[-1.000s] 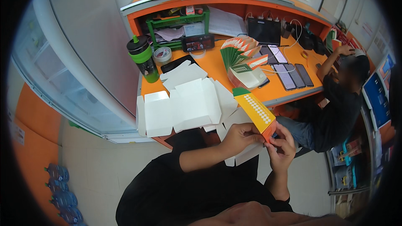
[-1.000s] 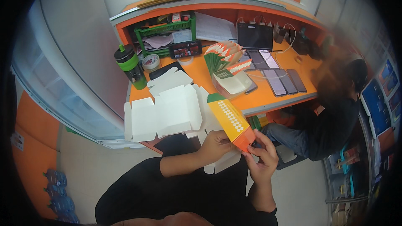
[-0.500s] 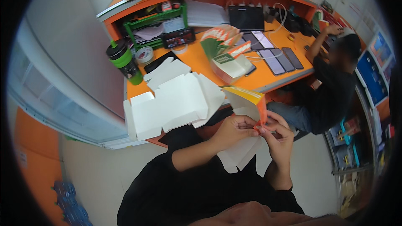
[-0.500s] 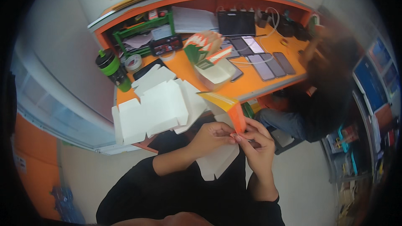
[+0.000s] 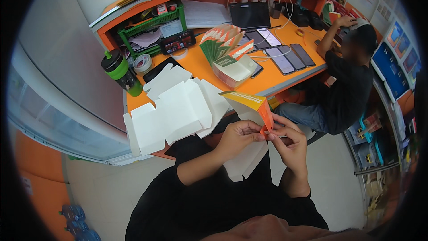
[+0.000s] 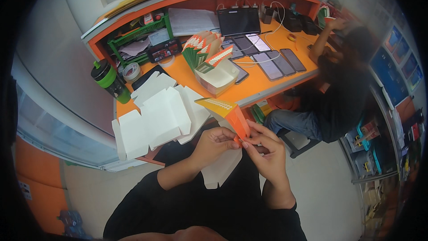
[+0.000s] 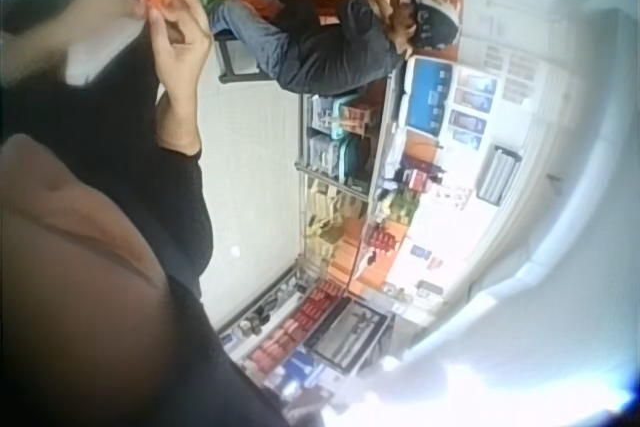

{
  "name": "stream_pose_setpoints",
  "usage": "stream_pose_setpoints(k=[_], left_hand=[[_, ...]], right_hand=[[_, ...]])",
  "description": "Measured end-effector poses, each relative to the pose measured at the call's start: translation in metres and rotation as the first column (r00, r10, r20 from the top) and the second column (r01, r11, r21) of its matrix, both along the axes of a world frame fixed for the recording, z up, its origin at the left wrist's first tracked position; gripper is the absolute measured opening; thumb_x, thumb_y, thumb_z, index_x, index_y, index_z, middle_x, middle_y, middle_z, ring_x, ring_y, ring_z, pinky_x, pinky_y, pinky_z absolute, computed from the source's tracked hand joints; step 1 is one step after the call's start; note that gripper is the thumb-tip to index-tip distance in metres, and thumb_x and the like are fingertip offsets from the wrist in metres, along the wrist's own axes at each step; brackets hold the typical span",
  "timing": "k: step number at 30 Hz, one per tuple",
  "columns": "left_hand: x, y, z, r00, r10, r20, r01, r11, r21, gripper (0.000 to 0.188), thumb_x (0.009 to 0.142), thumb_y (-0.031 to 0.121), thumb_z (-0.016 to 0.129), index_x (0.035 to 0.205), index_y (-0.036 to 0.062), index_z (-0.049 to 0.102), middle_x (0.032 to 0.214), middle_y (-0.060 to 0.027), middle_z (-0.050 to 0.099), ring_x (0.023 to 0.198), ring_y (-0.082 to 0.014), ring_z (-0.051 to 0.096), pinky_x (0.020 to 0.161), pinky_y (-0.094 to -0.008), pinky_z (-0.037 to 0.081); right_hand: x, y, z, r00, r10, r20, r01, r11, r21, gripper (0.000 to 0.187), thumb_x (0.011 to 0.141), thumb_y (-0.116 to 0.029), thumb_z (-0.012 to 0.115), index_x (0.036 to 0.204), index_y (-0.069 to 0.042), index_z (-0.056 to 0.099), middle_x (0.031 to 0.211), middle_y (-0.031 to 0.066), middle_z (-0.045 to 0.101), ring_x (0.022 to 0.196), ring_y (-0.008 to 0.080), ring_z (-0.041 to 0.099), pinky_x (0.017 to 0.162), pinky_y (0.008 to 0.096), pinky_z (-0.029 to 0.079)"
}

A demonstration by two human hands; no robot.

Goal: The person assembles flat-packed paper food boxes by folding the sides and applying adhesive strips to secure the structure. The person handles the boxes one at a time, peeling backing from adhesive tabs and pressing the flaps together to form the final container shape.

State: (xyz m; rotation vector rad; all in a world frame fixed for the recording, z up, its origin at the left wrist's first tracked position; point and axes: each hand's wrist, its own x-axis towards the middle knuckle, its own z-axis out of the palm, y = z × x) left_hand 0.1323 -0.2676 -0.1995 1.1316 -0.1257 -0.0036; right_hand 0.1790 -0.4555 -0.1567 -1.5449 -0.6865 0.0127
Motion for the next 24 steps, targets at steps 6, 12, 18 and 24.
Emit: stream_pose_setpoints(k=[6, 12, 18, 24], left_hand=[[-0.001, 0.000, -0.002, 0.999, 0.019, 0.046, -0.019, 1.000, -0.004, 0.021, 0.090, 0.002, 0.074, 0.108, -0.0054, 0.065, 0.105, -0.0121, 0.073, 0.099, -0.0173, 0.071, 0.091, -0.0294, 0.056], [-0.002, 0.003, 0.004, 1.000, 0.010, -0.014, -0.008, 0.987, 0.162, 0.025, 0.088, 0.006, 0.077, 0.108, -0.0028, 0.065, 0.105, -0.0107, 0.072, 0.098, -0.0164, 0.071, 0.089, -0.0296, 0.056], [0.000, 0.001, -0.003, 0.998, -0.020, 0.054, 0.019, 1.000, 0.022, 0.029, 0.088, 0.010, 0.078, 0.111, 0.0004, 0.065, 0.106, -0.0073, 0.072, 0.100, -0.0143, 0.069, 0.090, -0.0297, 0.055], [-0.003, 0.001, -0.004, 0.997, 0.032, 0.070, -0.044, 0.985, 0.167, 0.039, 0.088, 0.009, 0.078, 0.122, 0.0052, 0.059, 0.106, -0.0027, 0.069, 0.101, -0.0131, 0.068, 0.092, -0.0311, 0.055]], right_hand=[[-0.002, 0.001, 0.002, 0.996, 0.006, 0.089, -0.003, 0.999, -0.036, 0.013, 0.081, 0.005, 0.074, 0.094, 0.005, 0.075, 0.133, 0.0240, 0.062, 0.112, 0.0285, 0.068, 0.085, 0.0327, 0.060], [0.003, -0.005, 0.008, 0.968, 0.087, 0.235, -0.046, 0.983, -0.178, 0.017, 0.079, 0.007, 0.074, 0.096, 0.005, 0.075, 0.136, 0.0274, 0.059, 0.119, 0.0343, 0.065, 0.091, 0.0359, 0.058], [0.001, -0.006, 0.012, 0.989, 0.078, 0.129, -0.056, 0.984, -0.168, 0.017, 0.075, 0.007, 0.076, 0.092, 0.003, 0.075, 0.131, 0.0272, 0.063, 0.112, 0.0332, 0.069, 0.097, 0.0384, 0.055], [0.009, -0.009, 0.004, 0.956, 0.145, 0.255, -0.091, 0.973, -0.211, 0.018, 0.074, 0.006, 0.077, 0.092, 0.002, 0.076, 0.130, 0.0269, 0.064, 0.111, 0.0318, 0.070, 0.095, 0.0379, 0.055]])
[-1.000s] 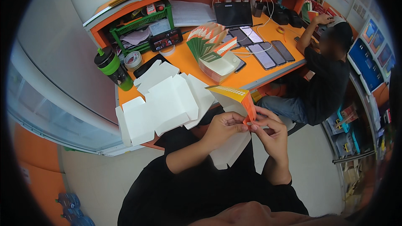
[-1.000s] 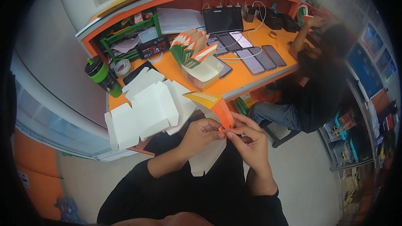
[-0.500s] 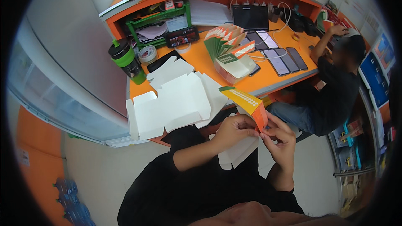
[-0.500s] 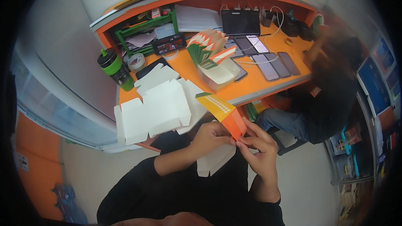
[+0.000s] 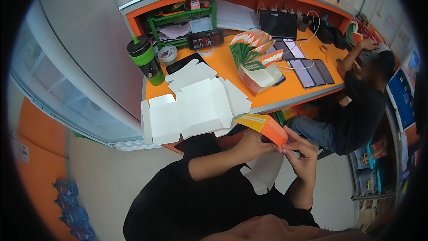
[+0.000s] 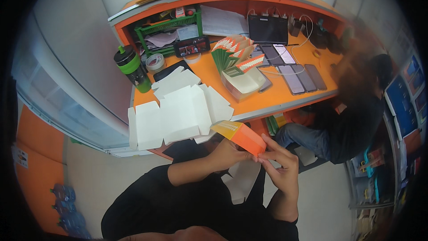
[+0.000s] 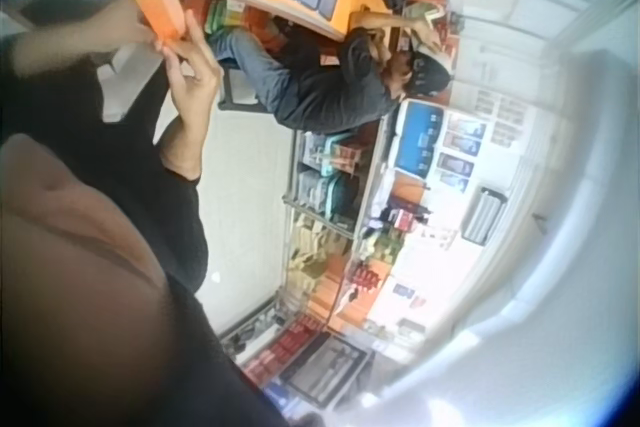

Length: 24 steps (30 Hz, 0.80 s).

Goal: The person assembles flat-packed paper food boxes by folding the sides and applying adhesive strips to secure the structure. The person handles the boxes one at a time, peeling backing from adhesive tabs and pressing the flaps together to form the final container shape.

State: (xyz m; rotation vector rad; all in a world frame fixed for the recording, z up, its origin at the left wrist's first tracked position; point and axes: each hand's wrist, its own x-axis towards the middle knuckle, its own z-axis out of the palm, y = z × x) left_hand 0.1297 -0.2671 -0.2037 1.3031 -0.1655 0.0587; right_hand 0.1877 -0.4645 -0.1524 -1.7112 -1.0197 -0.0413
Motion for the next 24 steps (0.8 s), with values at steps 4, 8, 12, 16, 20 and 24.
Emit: stream_pose_setpoints(k=[4, 8, 12, 16, 20, 24], left_hand=[[0.000, -0.003, 0.002, 0.998, -0.051, 0.039, 0.050, 0.998, 0.032, 0.041, 0.088, 0.014, 0.079, 0.123, 0.0051, 0.059, 0.115, -0.0058, 0.066, 0.103, -0.0151, 0.068, 0.092, -0.0326, 0.055], [0.000, -0.004, 0.027, 0.990, -0.126, 0.063, 0.110, 0.971, 0.211, 0.039, 0.091, 0.022, 0.076, 0.119, 0.0006, 0.060, 0.118, -0.0114, 0.065, 0.106, -0.0207, 0.068, 0.090, -0.0363, 0.055], [0.003, -0.006, 0.049, 0.910, -0.378, 0.172, 0.192, 0.751, 0.631, 0.032, 0.095, 0.024, 0.067, 0.112, -0.0024, 0.061, 0.112, -0.0174, 0.065, 0.103, -0.0297, 0.067, 0.085, -0.0410, 0.055], [0.003, -0.038, 0.015, 0.755, -0.570, 0.325, -0.007, 0.489, 0.872, 0.015, 0.088, 0.012, 0.062, 0.102, 0.0053, 0.062, 0.093, -0.0129, 0.059, 0.092, -0.0301, 0.065, 0.082, -0.0442, 0.052], [-0.002, -0.045, 0.005, 0.674, -0.559, 0.484, -0.351, 0.334, 0.875, 0.013, 0.084, 0.012, 0.063, 0.095, 0.0067, 0.063, 0.086, -0.0051, 0.056, 0.091, -0.0232, 0.062, 0.080, -0.0336, 0.050], [0.003, -0.039, 0.008, 0.706, -0.494, 0.507, -0.461, 0.222, 0.859, 0.007, 0.080, 0.010, 0.063, 0.086, 0.0068, 0.064, 0.087, -0.0046, 0.056, 0.092, -0.0226, 0.061, 0.083, -0.0336, 0.049]], right_hand=[[0.000, -0.006, 0.007, 0.999, 0.046, -0.015, -0.046, 0.999, -0.013, 0.019, 0.075, 0.005, 0.076, 0.094, 0.002, 0.077, 0.130, 0.0265, 0.064, 0.112, 0.0337, 0.069, 0.096, 0.0394, 0.054], [-0.001, -0.018, 0.008, 0.999, 0.050, 0.018, -0.050, 0.999, 0.021, 0.008, 0.081, -0.002, 0.073, 0.085, 0.004, 0.075, 0.131, 0.0270, 0.064, 0.107, 0.0322, 0.072, 0.093, 0.0396, 0.056], [0.020, -0.063, -0.007, 0.973, -0.126, -0.196, 0.141, 0.988, 0.065, 0.027, 0.099, -0.022, 0.059, 0.093, 0.003, 0.068, 0.110, 0.0184, 0.069, 0.090, 0.0218, 0.070, 0.080, 0.0343, 0.056], [0.024, -0.077, -0.008, 0.831, -0.342, -0.439, 0.409, 0.910, 0.065, 0.045, 0.108, -0.042, 0.039, 0.111, -0.002, 0.058, 0.091, 0.0065, 0.060, 0.083, 0.0119, 0.059, 0.074, 0.0260, 0.047], [0.026, -0.096, -0.015, 0.815, -0.358, -0.456, 0.391, 0.920, -0.025, 0.051, 0.104, -0.049, 0.044, 0.127, -0.004, 0.051, 0.099, 0.0043, 0.056, 0.089, 0.0106, 0.055, 0.079, 0.0226, 0.042], [0.021, -0.102, -0.006, 0.778, -0.312, -0.546, 0.336, 0.940, -0.057, 0.056, 0.094, -0.039, 0.057, 0.134, -0.001, 0.048, 0.114, 0.0081, 0.059, 0.099, 0.0147, 0.059, 0.088, 0.0257, 0.045]])
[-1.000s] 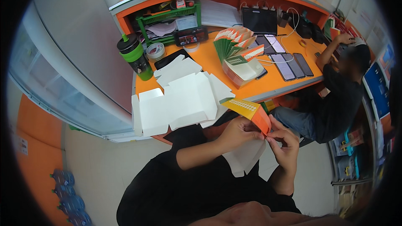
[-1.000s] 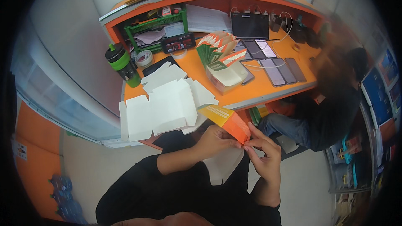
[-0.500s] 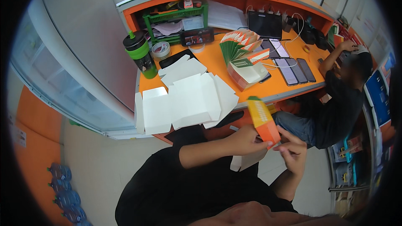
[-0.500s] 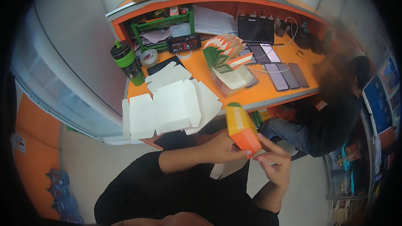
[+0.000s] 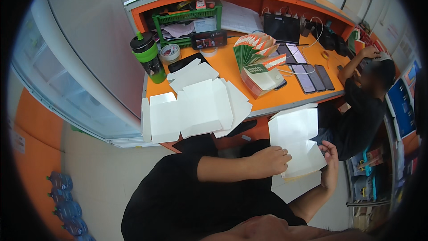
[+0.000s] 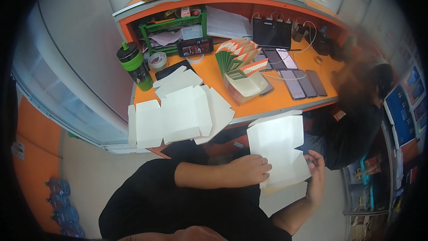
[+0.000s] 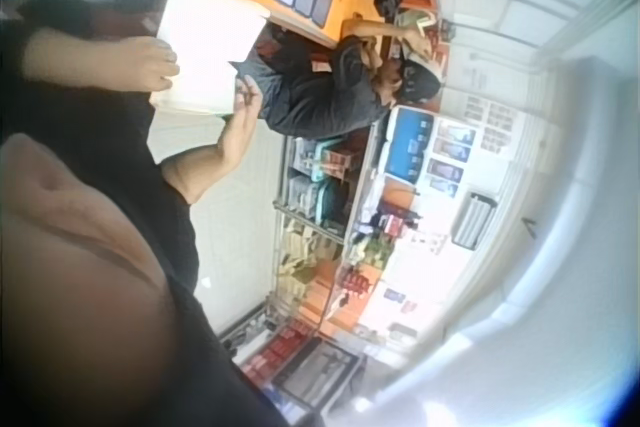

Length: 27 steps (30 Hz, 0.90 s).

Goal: The person assembles flat-packed paper food boxes by folding the sides and applying adhesive strips to secure the structure. The person handles the boxes one at a time, peeling backing from adhesive tabs and pressing the flaps together to form the final container shape.

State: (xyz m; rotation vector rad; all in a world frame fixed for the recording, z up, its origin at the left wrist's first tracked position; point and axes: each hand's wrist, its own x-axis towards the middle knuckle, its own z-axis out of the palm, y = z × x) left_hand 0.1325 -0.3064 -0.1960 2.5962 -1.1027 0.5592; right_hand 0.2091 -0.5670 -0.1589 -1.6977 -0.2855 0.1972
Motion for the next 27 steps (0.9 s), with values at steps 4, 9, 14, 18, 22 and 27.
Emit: stream_pose_setpoints(k=[4, 9, 14, 18, 22, 27], left_hand=[[0.001, 0.005, 0.003, 0.982, 0.115, 0.153, -0.106, 0.992, -0.067, 0.008, 0.078, 0.010, 0.064, 0.084, 0.0058, 0.065, 0.090, -0.0040, 0.058, 0.093, -0.0217, 0.059, 0.088, -0.0337, 0.049], [0.001, 0.009, 0.003, 0.976, 0.140, 0.169, -0.125, 0.987, -0.099, 0.016, 0.079, 0.010, 0.064, 0.094, 0.0037, 0.067, 0.093, -0.0053, 0.060, 0.096, -0.0233, 0.059, 0.094, -0.0363, 0.048], [-0.002, 0.019, 0.016, 0.995, 0.094, 0.019, -0.081, 0.932, -0.354, 0.034, 0.086, 0.012, 0.065, 0.118, -0.0003, 0.064, 0.114, -0.0150, 0.063, 0.114, -0.0351, 0.059, 0.103, -0.0438, 0.045], [-0.012, 0.009, 0.013, 0.985, 0.146, -0.096, -0.175, 0.852, -0.493, 0.057, 0.093, 0.037, 0.070, 0.132, -0.0018, 0.052, 0.133, -0.0232, 0.054, 0.127, -0.0418, 0.051, 0.109, -0.0483, 0.040], [-0.022, 0.013, 0.038, 0.950, -0.017, -0.311, -0.232, 0.625, -0.745, 0.062, 0.093, 0.043, 0.069, 0.133, -0.0008, 0.052, 0.131, -0.0216, 0.055, 0.125, -0.0356, 0.054, 0.106, -0.0456, 0.041], [-0.031, 0.013, 0.047, 0.947, -0.063, -0.315, -0.255, 0.452, -0.855, 0.051, 0.094, 0.033, 0.070, 0.130, -0.0002, 0.054, 0.126, -0.0158, 0.057, 0.119, -0.0270, 0.057, 0.100, -0.0398, 0.046]], right_hand=[[0.005, -0.005, -0.005, 0.992, 0.100, -0.071, -0.087, 0.982, 0.168, 0.053, 0.089, -0.028, 0.060, 0.133, 0.000, 0.049, 0.119, 0.0118, 0.062, 0.107, 0.0163, 0.061, 0.094, 0.0290, 0.047], [0.014, -0.003, -0.021, 0.990, 0.112, -0.084, -0.093, 0.975, 0.203, 0.040, 0.093, -0.008, 0.060, 0.131, 0.001, 0.050, 0.107, 0.0097, 0.069, 0.096, 0.0131, 0.065, 0.087, 0.0255, 0.050], [0.004, 0.019, -0.015, 0.987, -0.111, 0.117, 0.100, 0.991, 0.093, 0.025, 0.097, -0.001, 0.057, 0.122, 0.004, 0.058, 0.105, 0.0118, 0.072, 0.093, 0.0114, 0.066, 0.084, 0.0230, 0.050], [-0.030, 0.070, 0.004, 0.742, -0.189, 0.644, 0.305, 0.950, -0.072, 0.034, 0.093, 0.004, 0.057, 0.125, 0.003, 0.067, 0.111, 0.0176, 0.073, 0.100, 0.0213, 0.071, 0.089, 0.0316, 0.052], [-0.055, 0.094, 0.019, 0.569, 0.006, 0.822, 0.232, 0.958, -0.167, 0.041, 0.083, 0.007, 0.065, 0.124, 0.006, 0.066, 0.116, 0.0226, 0.071, 0.103, 0.0337, 0.072, 0.091, 0.0380, 0.054], [-0.062, 0.116, 0.018, 0.315, 0.072, 0.946, 0.199, 0.970, -0.140, 0.045, 0.076, 0.008, 0.070, 0.121, 0.008, 0.064, 0.114, 0.0245, 0.071, 0.101, 0.0406, 0.071, 0.087, 0.0442, 0.057]])
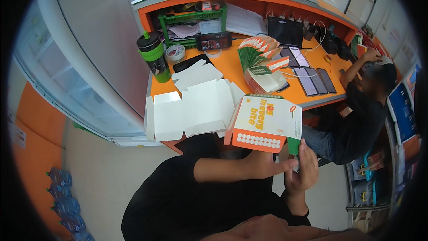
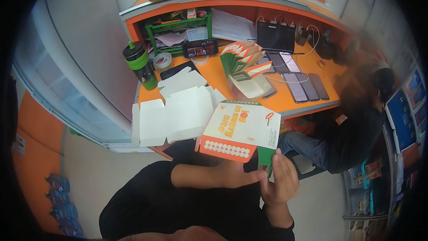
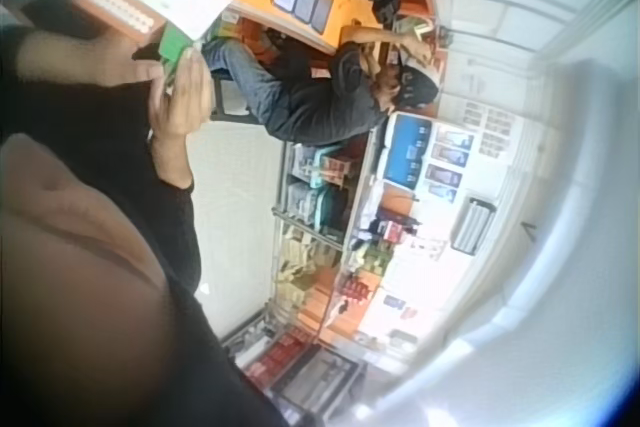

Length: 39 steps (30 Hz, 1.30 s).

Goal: The person assembles flat-packed paper food boxes by folding the sides and applying adhesive strips to secure the structure. The person handles the boxes one at a time, peeling backing from adhesive tabs and pressing the flaps together to form the final container shape.

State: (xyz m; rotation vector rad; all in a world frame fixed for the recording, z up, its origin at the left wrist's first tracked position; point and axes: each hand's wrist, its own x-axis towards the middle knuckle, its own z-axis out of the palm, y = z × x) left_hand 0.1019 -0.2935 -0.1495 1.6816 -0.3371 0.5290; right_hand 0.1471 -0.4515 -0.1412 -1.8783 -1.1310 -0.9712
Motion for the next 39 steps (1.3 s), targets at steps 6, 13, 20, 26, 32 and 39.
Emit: stream_pose_setpoints(k=[6, 13, 20, 26, 32, 39], left_hand=[[0.002, 0.004, -0.008, 0.965, -0.245, -0.090, 0.159, 0.824, -0.544, 0.046, 0.100, 0.006, 0.058, 0.141, -0.0026, 0.040, 0.137, -0.0089, 0.050, 0.128, -0.0171, 0.050, 0.106, -0.0352, 0.044], [0.002, 0.012, -0.008, 0.982, -0.090, -0.165, 0.012, 0.906, -0.422, 0.028, 0.103, 0.016, 0.060, 0.124, -0.0018, 0.056, 0.109, -0.0039, 0.062, 0.095, -0.0064, 0.059, 0.078, -0.0256, 0.052], [0.005, 0.012, -0.013, 0.992, 0.110, -0.069, -0.119, 0.983, -0.139, 0.028, 0.099, 0.015, 0.064, 0.120, -0.0021, 0.058, 0.111, -0.0065, 0.064, 0.093, -0.0141, 0.063, 0.079, -0.0300, 0.052], [0.001, 0.017, -0.038, 0.941, -0.317, -0.116, 0.237, 0.865, -0.442, 0.034, 0.099, 0.022, 0.060, 0.125, 0.0009, 0.053, 0.118, -0.0066, 0.059, 0.101, -0.0157, 0.059, 0.084, -0.0323, 0.049], [0.000, 0.023, -0.079, 0.707, -0.706, 0.032, 0.437, 0.401, -0.805, 0.041, 0.099, 0.029, 0.055, 0.131, 0.0040, 0.048, 0.126, -0.0066, 0.054, 0.109, -0.0173, 0.055, 0.090, -0.0346, 0.046], [0.005, 0.030, -0.106, 0.545, -0.790, 0.281, 0.439, -0.017, -0.899, 0.050, 0.099, 0.038, 0.050, 0.137, 0.0075, 0.043, 0.135, -0.0067, 0.047, 0.117, -0.0192, 0.050, 0.096, -0.0372, 0.043]], right_hand=[[0.005, 0.007, 0.000, 0.994, -0.034, 0.102, 0.038, 0.999, -0.036, 0.042, 0.070, 0.007, 0.072, 0.111, 0.005, 0.070, 0.109, 0.0238, 0.072, 0.099, 0.0389, 0.072, 0.086, 0.0441, 0.058], [0.018, 0.000, -0.001, 0.992, 0.003, 0.127, 0.001, 0.999, -0.032, 0.031, 0.073, 0.010, 0.068, 0.103, 0.004, 0.072, 0.102, 0.0222, 0.074, 0.096, 0.0387, 0.073, 0.086, 0.0462, 0.059], [0.020, -0.005, -0.012, 0.999, 0.015, 0.038, -0.017, 0.998, 0.065, 0.029, 0.077, 0.011, 0.067, 0.105, 0.006, 0.071, 0.103, 0.0244, 0.073, 0.097, 0.0398, 0.073, 0.089, 0.0450, 0.058], [0.005, 0.004, -0.031, 0.995, 0.049, -0.090, -0.031, 0.981, 0.192, 0.029, 0.088, 0.007, 0.065, 0.117, 0.008, 0.066, 0.113, 0.0270, 0.070, 0.107, 0.0359, 0.070, 0.095, 0.0429, 0.054], [0.005, 0.007, -0.054, 0.947, 0.252, -0.198, -0.167, 0.915, 0.368, 0.018, 0.092, -0.006, 0.069, 0.107, 0.003, 0.064, 0.128, 0.0249, 0.061, 0.115, 0.0328, 0.063, 0.100, 0.0425, 0.049], [0.001, 0.010, -0.055, 0.899, 0.332, -0.286, -0.173, 0.869, 0.464, 0.028, 0.095, -0.026, 0.071, 0.100, 0.001, 0.066, 0.129, 0.0230, 0.058, 0.117, 0.0311, 0.061, 0.101, 0.0421, 0.048]])
